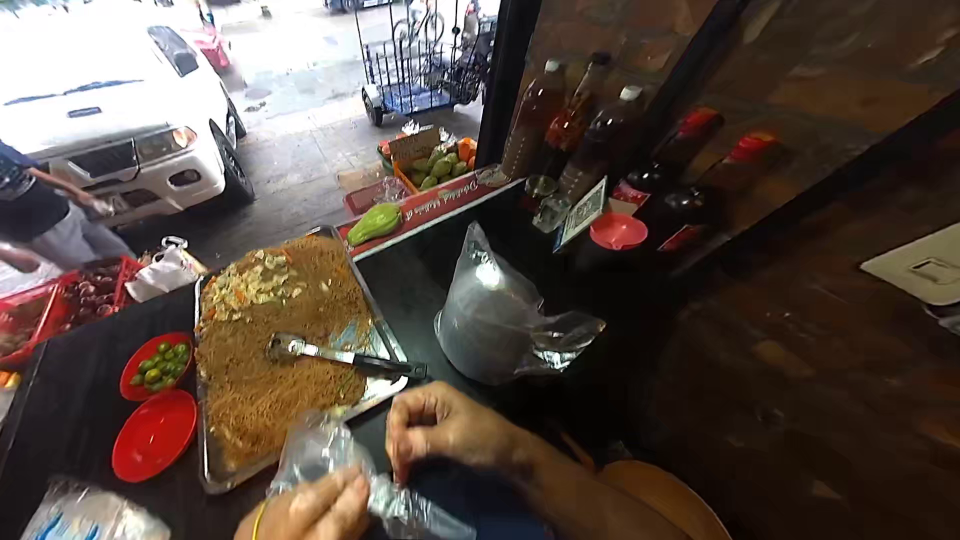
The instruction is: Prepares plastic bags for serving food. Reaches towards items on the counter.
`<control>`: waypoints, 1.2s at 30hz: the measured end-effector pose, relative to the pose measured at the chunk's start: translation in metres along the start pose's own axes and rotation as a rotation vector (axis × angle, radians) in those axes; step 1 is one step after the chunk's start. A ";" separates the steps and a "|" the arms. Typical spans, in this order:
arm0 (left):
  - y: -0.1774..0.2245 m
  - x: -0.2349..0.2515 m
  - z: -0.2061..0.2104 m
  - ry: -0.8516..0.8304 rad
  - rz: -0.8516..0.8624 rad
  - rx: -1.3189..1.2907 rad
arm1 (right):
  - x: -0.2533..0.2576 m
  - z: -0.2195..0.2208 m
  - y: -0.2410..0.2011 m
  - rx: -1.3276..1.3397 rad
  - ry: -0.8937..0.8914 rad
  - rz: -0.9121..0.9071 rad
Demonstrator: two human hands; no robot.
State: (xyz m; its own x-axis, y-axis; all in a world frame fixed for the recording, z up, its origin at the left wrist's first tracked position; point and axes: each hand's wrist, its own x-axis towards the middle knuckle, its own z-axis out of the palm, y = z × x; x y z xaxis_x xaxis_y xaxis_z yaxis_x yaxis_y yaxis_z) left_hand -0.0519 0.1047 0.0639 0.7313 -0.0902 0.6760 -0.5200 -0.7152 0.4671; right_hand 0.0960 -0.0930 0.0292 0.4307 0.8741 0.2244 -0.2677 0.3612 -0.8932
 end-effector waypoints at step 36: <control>0.023 -0.007 0.022 0.072 -0.087 -0.505 | -0.031 -0.028 0.000 -0.140 0.311 0.099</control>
State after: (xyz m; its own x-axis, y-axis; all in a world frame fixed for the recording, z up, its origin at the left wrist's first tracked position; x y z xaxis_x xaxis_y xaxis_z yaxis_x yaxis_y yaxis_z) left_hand -0.0590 0.0735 0.0574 0.7582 0.0153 0.6518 -0.6200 -0.2924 0.7281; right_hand 0.1068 -0.1295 0.0107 0.6561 0.7543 0.0235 -0.2103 0.2126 -0.9542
